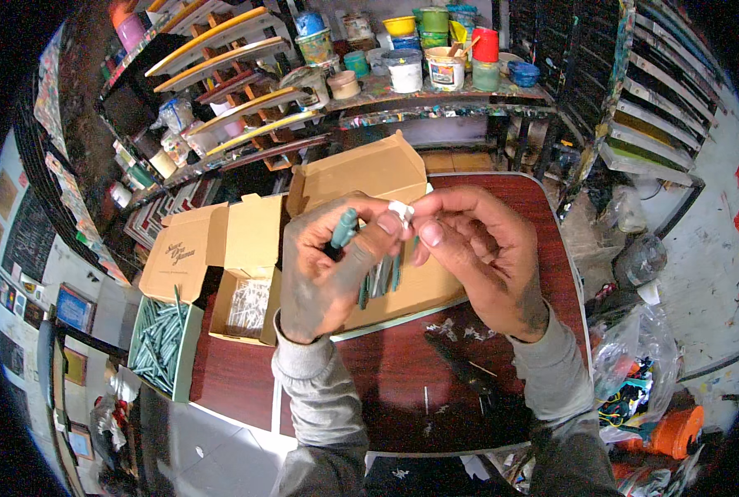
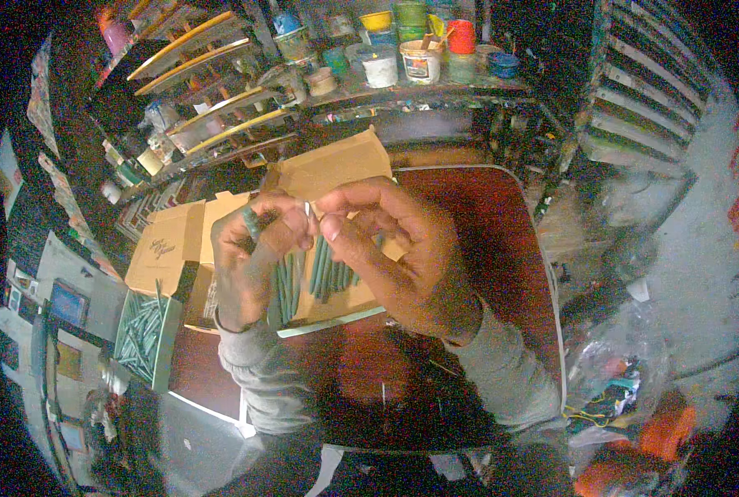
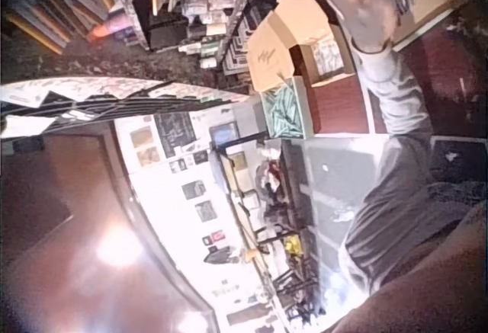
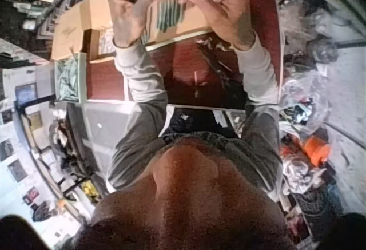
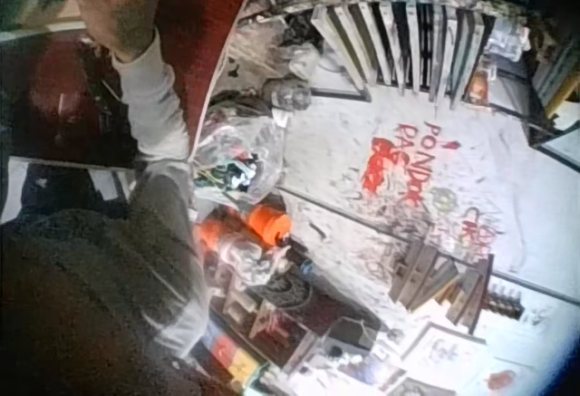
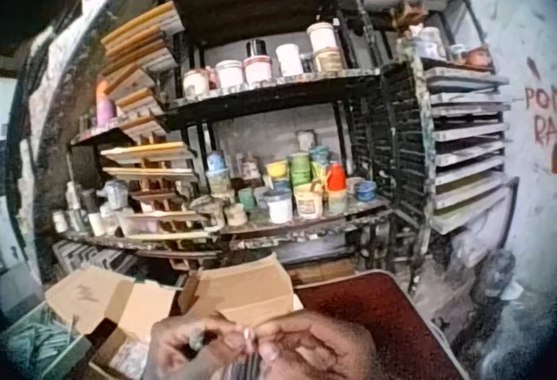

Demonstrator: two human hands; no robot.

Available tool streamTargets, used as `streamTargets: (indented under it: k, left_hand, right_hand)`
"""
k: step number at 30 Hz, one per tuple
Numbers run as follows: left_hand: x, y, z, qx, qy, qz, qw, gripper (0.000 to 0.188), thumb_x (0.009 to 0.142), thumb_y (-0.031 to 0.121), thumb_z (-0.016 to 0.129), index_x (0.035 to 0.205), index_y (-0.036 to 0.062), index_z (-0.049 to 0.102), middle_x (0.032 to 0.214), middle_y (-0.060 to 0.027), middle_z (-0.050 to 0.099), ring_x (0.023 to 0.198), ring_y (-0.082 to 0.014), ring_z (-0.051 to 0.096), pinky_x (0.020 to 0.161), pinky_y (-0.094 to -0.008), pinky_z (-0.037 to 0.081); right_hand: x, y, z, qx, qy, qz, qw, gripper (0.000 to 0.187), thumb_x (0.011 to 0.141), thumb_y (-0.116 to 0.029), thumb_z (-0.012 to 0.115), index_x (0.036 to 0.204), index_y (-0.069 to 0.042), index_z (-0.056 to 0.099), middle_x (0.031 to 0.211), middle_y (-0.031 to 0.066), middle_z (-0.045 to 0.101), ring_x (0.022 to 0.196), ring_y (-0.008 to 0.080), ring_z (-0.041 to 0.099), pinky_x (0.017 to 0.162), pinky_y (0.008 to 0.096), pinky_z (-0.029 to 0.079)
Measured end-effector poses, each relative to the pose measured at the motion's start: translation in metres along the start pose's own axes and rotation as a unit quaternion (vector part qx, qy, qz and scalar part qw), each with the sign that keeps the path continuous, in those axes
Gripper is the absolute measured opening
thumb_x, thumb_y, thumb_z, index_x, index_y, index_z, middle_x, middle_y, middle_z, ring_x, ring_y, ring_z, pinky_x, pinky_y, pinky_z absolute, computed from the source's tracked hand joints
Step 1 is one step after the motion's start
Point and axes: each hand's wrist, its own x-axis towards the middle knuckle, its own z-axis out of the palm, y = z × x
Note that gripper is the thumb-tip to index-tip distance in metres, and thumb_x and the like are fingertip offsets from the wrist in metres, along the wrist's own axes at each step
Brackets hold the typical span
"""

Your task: The person attaches small white plastic components to the ends of green sticks, picking items one by one from cardboard boxes on the table.

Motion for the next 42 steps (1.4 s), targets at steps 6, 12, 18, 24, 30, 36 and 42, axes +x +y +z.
streamTargets:
  k: [6, 12, 18, 24, 30, 36, 42]
  left_hand:
    - [-0.002, 0.002, 0.001, 0.156, -0.038, 0.101, 0.982, 0.012, 0.089, 0.011, 0.069, 0.087, -0.001, 0.069, 0.075, -0.0057, 0.065, 0.071, -0.0131, 0.059, 0.065, -0.0284, 0.045]
    - [-0.001, 0.008, 0.002, 0.215, -0.044, 0.174, 0.96, 0.008, 0.08, 0.004, 0.066, 0.084, -0.0012, 0.07, 0.073, -0.0103, 0.067, 0.065, -0.0207, 0.063, 0.061, -0.0312, 0.048]
    - [-0.007, 0.013, 0.006, 0.254, -0.05, 0.19, 0.947, 0.01, 0.08, 0.007, 0.07, 0.087, 0.0003, 0.071, 0.073, -0.0107, 0.065, 0.064, -0.0212, 0.062, 0.059, -0.0312, 0.047]
    - [-0.009, 0.018, 0.008, 0.258, -0.081, 0.19, 0.944, 0.008, 0.083, 0.008, 0.07, 0.087, 0.001, 0.07, 0.072, -0.0103, 0.064, 0.062, -0.0224, 0.06, 0.056, -0.0321, 0.045]
    - [-0.011, 0.019, 0.005, 0.248, -0.08, 0.209, 0.943, 0.008, 0.085, 0.008, 0.07, 0.088, 0.0006, 0.069, 0.073, -0.011, 0.066, 0.061, -0.0229, 0.062, 0.056, -0.0319, 0.045]
    - [-0.014, 0.024, 0.006, 0.262, -0.074, 0.192, 0.943, 0.01, 0.085, 0.008, 0.069, 0.089, 0.0001, 0.07, 0.072, -0.0113, 0.066, 0.061, -0.0228, 0.062, 0.056, -0.032, 0.046]
    - [-0.015, 0.026, 0.009, 0.277, -0.063, 0.2, 0.938, 0.009, 0.083, 0.009, 0.07, 0.089, 0.0009, 0.07, 0.072, -0.011, 0.065, 0.06, -0.0229, 0.062, 0.055, -0.0322, 0.046]
  right_hand:
    - [-0.002, -0.008, -0.01, 0.047, -0.052, 0.028, 0.997, 0.02, 0.098, -0.01, 0.063, 0.112, 0.005, 0.063, 0.1, 0.0103, 0.07, 0.09, 0.0165, 0.068, 0.084, 0.0309, 0.055]
    - [-0.004, -0.009, -0.014, -0.028, -0.042, 0.005, 0.999, 0.017, 0.095, -0.008, 0.067, 0.106, 0.004, 0.066, 0.097, 0.0104, 0.071, 0.091, 0.0149, 0.068, 0.083, 0.0296, 0.056]
    - [-0.008, -0.009, -0.013, -0.019, -0.025, 0.002, 1.0, 0.016, 0.091, -0.007, 0.072, 0.101, 0.002, 0.066, 0.093, 0.0077, 0.071, 0.087, 0.0131, 0.069, 0.081, 0.0284, 0.056]
    - [-0.005, -0.016, -0.022, 0.031, -0.071, 0.072, 0.994, 0.015, 0.088, -0.004, 0.074, 0.099, 0.0, 0.064, 0.092, 0.0055, 0.07, 0.088, 0.0123, 0.068, 0.08, 0.0275, 0.056]
    - [-0.004, -0.012, -0.027, 0.133, -0.135, 0.06, 0.98, 0.018, 0.091, -0.003, 0.07, 0.106, 0.0, 0.061, 0.101, 0.0071, 0.068, 0.096, 0.0138, 0.066, 0.082, 0.0287, 0.055]
    - [-0.004, -0.012, -0.029, 0.121, -0.144, 0.033, 0.982, 0.016, 0.094, -0.003, 0.065, 0.108, 0.003, 0.061, 0.104, 0.0091, 0.067, 0.097, 0.016, 0.066, 0.087, 0.0306, 0.054]
    - [-0.004, -0.016, -0.03, 0.058, -0.137, 0.03, 0.988, 0.017, 0.092, -0.004, 0.067, 0.107, 0.002, 0.062, 0.102, 0.0087, 0.067, 0.098, 0.0155, 0.066, 0.086, 0.0302, 0.054]
